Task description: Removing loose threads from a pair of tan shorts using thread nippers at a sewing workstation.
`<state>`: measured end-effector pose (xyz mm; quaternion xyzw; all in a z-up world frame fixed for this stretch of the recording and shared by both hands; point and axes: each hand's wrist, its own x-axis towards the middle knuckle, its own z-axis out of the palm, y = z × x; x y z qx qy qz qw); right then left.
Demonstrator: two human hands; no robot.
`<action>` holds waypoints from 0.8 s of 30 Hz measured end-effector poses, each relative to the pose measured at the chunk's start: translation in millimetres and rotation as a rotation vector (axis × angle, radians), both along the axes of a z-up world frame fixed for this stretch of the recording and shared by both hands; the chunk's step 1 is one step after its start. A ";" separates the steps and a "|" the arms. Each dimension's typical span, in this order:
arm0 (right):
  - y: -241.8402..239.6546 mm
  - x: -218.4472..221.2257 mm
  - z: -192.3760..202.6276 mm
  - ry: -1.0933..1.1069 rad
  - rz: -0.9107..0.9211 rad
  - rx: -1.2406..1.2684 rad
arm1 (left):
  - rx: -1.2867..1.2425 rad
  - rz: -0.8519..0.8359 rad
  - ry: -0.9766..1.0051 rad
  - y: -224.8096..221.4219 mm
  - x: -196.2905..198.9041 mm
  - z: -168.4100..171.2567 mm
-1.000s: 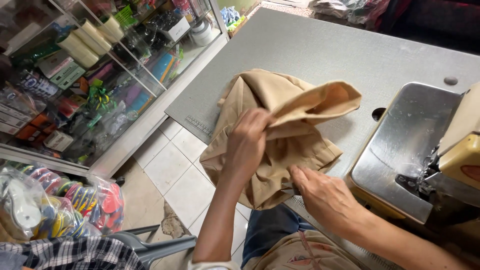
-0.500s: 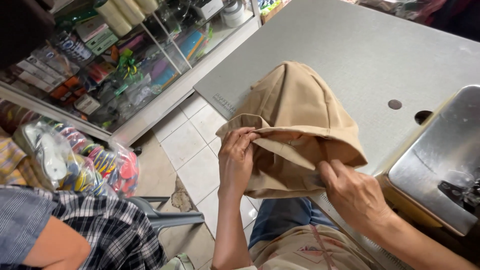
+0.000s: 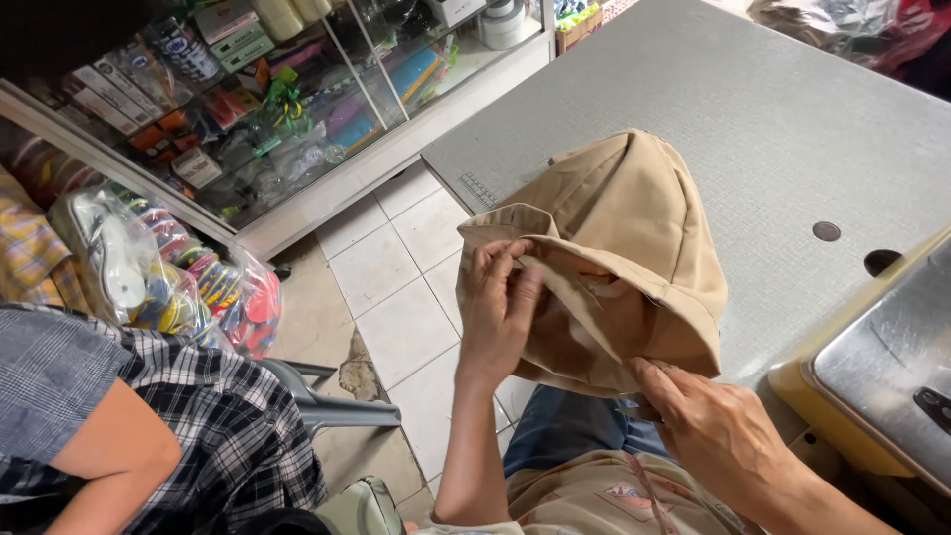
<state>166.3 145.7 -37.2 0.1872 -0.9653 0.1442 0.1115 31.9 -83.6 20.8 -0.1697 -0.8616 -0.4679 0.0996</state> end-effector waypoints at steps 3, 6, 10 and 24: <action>1.7 -1.6 6.9 -0.096 -0.032 -0.047 | 0.094 -0.020 -0.134 14.2 8.9 8.0; 2.6 -3.8 27.8 -0.048 0.017 -0.116 | 0.024 -0.108 -0.175 25.3 19.0 13.4; 0.5 -6.5 70.5 0.150 -0.094 -0.150 | 0.207 -0.164 0.042 27.2 21.6 3.5; 25.1 -63.2 71.5 0.017 -0.478 -0.229 | 0.082 -0.073 0.200 15.6 12.0 0.5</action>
